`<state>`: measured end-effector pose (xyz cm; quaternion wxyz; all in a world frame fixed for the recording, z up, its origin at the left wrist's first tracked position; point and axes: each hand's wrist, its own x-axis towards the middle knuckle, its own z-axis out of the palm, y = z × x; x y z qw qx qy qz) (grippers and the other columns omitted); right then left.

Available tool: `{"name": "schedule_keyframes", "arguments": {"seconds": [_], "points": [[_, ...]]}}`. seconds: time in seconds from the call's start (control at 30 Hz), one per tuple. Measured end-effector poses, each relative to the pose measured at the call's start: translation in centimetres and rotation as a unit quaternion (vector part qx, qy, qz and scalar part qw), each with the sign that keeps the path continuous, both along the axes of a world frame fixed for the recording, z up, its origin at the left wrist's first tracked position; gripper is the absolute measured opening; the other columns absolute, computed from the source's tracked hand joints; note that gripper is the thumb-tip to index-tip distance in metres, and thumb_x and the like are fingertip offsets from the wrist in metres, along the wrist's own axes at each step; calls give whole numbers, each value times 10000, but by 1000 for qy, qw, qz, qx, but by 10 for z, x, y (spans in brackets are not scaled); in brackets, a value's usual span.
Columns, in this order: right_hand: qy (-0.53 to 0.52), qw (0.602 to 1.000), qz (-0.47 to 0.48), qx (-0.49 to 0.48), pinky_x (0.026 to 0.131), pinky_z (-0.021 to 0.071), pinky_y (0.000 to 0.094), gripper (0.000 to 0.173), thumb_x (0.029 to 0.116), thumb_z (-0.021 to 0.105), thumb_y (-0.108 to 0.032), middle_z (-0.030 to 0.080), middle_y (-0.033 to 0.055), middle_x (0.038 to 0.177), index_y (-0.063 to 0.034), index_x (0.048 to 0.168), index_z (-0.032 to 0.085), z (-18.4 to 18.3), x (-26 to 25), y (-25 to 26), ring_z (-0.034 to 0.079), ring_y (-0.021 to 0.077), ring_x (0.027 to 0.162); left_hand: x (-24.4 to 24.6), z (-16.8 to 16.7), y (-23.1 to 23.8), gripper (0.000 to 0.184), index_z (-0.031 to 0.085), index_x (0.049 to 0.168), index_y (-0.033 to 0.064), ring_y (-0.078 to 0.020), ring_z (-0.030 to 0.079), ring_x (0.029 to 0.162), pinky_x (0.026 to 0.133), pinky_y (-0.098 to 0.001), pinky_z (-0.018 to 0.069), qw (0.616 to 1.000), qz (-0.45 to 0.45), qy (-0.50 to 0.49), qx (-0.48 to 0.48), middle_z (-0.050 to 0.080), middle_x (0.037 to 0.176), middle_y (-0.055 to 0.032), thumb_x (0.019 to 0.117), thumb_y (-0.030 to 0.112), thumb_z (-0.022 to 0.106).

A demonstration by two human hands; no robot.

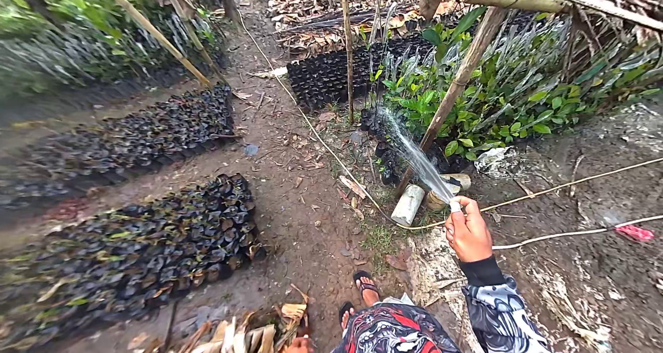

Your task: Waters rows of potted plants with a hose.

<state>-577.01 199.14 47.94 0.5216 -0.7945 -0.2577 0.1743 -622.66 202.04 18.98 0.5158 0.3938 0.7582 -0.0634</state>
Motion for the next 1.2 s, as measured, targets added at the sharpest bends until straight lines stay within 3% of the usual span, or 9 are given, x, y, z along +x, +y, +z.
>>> {"name": "schedule_keyframes", "arguments": {"seconds": [0.53,1.0,1.2], "points": [[-2,999,-24,33,412,431,308,314,1091,364,-217,432,-34,610,-66,1337,490,3,-1,-3,435,107,432,2,-2,6,365,639,1259,-9,-304,738,812,753,-483,599,1000,10,-8,-6,748,994,-195,1108,260,445],[14,989,-24,-143,554,500,444,366,1120,356,-292,551,66,726,-98,1394,504,-31,14,0,545,220,555,8,6,12,375,634,1260,-11,-296,736,789,743,-479,603,1000,2,-11,2,747,961,-193,1109,275,443],[11,994,-75,-82,529,494,421,366,1112,350,-259,533,50,710,-63,1386,493,-34,11,-6,529,196,534,10,8,15,372,636,1269,-4,-293,728,794,748,-476,590,1000,-12,2,-4,747,979,-189,1113,268,435]]}}
